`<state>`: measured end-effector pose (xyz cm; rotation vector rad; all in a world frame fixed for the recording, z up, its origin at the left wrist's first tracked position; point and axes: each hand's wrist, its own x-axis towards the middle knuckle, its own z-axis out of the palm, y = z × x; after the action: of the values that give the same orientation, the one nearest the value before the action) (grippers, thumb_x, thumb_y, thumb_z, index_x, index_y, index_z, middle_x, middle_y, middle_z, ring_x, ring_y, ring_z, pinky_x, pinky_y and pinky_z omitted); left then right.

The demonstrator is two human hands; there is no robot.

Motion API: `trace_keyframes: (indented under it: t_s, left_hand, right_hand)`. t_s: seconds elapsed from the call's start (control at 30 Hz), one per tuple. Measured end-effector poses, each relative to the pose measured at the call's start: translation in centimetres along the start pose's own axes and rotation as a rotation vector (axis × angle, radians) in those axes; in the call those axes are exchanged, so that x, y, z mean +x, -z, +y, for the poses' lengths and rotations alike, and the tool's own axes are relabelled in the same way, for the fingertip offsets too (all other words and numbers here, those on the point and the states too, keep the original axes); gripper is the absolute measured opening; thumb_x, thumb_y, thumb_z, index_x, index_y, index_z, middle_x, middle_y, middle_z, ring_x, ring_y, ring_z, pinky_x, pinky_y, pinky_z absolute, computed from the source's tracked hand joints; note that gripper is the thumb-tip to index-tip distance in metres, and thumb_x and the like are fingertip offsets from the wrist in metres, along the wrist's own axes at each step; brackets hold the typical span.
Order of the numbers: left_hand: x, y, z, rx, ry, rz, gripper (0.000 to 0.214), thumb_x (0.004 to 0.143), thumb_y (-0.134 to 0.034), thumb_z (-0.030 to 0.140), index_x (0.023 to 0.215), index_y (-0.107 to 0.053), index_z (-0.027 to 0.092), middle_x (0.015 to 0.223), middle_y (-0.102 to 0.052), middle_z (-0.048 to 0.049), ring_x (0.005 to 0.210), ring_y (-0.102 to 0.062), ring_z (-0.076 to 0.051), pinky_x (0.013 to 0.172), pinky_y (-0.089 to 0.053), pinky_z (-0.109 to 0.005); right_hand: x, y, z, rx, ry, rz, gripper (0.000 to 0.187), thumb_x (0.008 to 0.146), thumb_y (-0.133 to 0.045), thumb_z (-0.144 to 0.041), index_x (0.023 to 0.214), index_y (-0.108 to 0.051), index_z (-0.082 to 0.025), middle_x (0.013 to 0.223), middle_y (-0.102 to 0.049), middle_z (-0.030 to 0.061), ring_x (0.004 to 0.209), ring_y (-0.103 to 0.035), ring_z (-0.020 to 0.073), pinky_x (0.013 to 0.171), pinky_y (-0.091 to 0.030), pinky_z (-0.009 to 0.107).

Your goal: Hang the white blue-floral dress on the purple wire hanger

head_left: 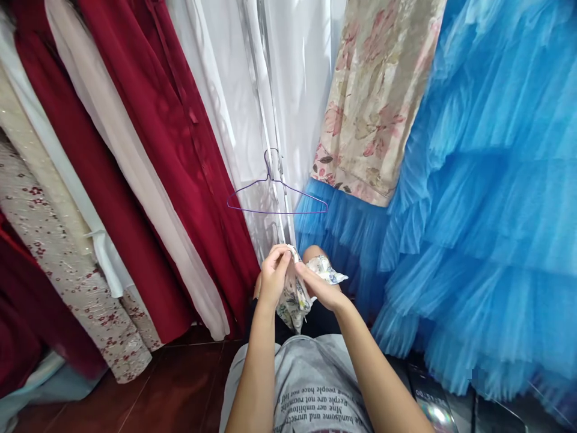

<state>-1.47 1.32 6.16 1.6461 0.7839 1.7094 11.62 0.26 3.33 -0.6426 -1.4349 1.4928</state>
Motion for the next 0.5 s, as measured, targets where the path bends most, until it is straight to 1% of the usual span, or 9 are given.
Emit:
trace_keyframes:
  t_s: [0.07,0.1,0.17,0.23,0.3,0.37,0.43,0.47,0.5]
  left_hand:
    - [0.0,0.3,0.1,0.027,-0.005,-0.001,0.026,0.092,-0.061,0.041,0.089,-0.070,0.017,0.101,-0.064,-0.0078,0.099,-0.060,-0.021,0.090,-0.047,-0.029]
    - [0.0,0.4,0.1,0.038,0.001,-0.005,0.026,0.092,-0.061,0.041,0.089,-0.070,0.017,0.100,-0.064,-0.0077,0.098,-0.061,-0.021,0.088,-0.048,-0.029]
    - [0.1,0.5,-0.1,0.078,0.025,-0.015,0.027,0.092,-0.061,0.043,0.090,-0.070,0.017,0.101,-0.064,-0.0081,0.098,-0.061,-0.021,0.089,-0.048,-0.030]
    - [0.2,0.8,-0.7,0.139,0.087,-0.042,0.029,0.089,-0.065,0.045,0.097,-0.069,0.018,0.108,-0.065,-0.0089,0.105,-0.061,-0.023,0.095,-0.047,-0.032]
    - [-0.2,1.4,-1.6,0.142,0.229,-0.135,0.038,0.088,-0.064,0.049,0.113,-0.067,0.020,0.119,-0.065,-0.0091,0.115,-0.059,-0.024,0.103,-0.043,-0.035]
    - [-1.2,2.3,-3.0,0.040,0.448,-0.293,0.051,0.089,-0.059,0.058,0.123,-0.065,0.021,0.125,-0.065,-0.0097,0.121,-0.057,-0.026,0.107,-0.041,-0.038]
    - [-2.6,3.4,-4.4,-0.077,0.654,-0.421,0.064,0.084,-0.058,0.070,0.120,-0.067,0.018,0.123,-0.067,-0.0117,0.120,-0.057,-0.030,0.105,-0.043,-0.041]
    - [-3.4,3.8,-5.1,-0.100,0.721,-0.444,0.069,0.079,-0.060,0.074,0.116,-0.069,0.016,0.121,-0.068,-0.0125,0.119,-0.058,-0.031,0.104,-0.044,-0.043]
    - [-4.2,4.1,-5.6,-0.095,0.755,-0.443,0.071,0.075,-0.063,0.075,0.113,-0.070,0.016,0.118,-0.070,-0.0128,0.117,-0.058,-0.032,0.103,-0.045,-0.044]
  right_hand:
    - [-0.4,-0.2,-0.3,0.005,0.022,-0.067,0.060,0.087,-0.065,-0.058,0.137,-0.058,-0.023,0.129,-0.065,0.0063,0.129,-0.051,0.0237,0.113,-0.036,0.040]
    - [-0.5,-0.2,-0.5,0.020,0.011,-0.109,0.059,0.086,-0.067,-0.054,0.136,-0.058,-0.023,0.127,-0.066,0.0061,0.127,-0.052,0.0235,0.112,-0.036,0.040]
    - [-0.6,-0.2,-0.9,0.024,-0.029,-0.168,0.055,0.083,-0.073,-0.048,0.129,-0.063,-0.019,0.117,-0.069,0.0059,0.115,-0.059,0.0234,0.106,-0.042,0.039]
    - [-0.5,0.1,-1.2,-0.001,-0.072,-0.156,0.049,0.078,-0.078,-0.044,0.116,-0.069,-0.015,0.101,-0.071,0.0046,0.097,-0.063,0.0215,0.095,-0.046,0.036]
    - [-0.5,0.6,-1.4,-0.004,-0.104,-0.114,0.040,0.075,-0.080,-0.042,0.102,-0.071,-0.014,0.087,-0.070,0.0023,0.084,-0.063,0.0183,0.085,-0.048,0.031]
    - [-0.6,1.2,-1.5,0.021,-0.113,-0.099,0.033,0.075,-0.080,-0.040,0.091,-0.070,-0.013,0.079,-0.068,0.0007,0.075,-0.061,0.0158,0.077,-0.048,0.028]
    - [-0.7,1.7,-1.6,0.044,-0.102,-0.089,0.030,0.072,-0.081,-0.038,0.083,-0.069,-0.013,0.075,-0.066,0.0000,0.070,-0.059,0.0143,0.072,-0.047,0.027]
    - [-0.9,2.0,-1.8,0.057,-0.095,-0.074,0.029,0.070,-0.082,-0.036,0.081,-0.068,-0.013,0.074,-0.065,0.0001,0.069,-0.059,0.0140,0.070,-0.047,0.026]
    - [-1.0,2.4,-2.0,0.070,-0.087,-0.056,0.029,0.069,-0.083,-0.035,0.079,-0.068,-0.013,0.073,-0.065,0.0003,0.067,-0.059,0.0137,0.069,-0.047,0.026]
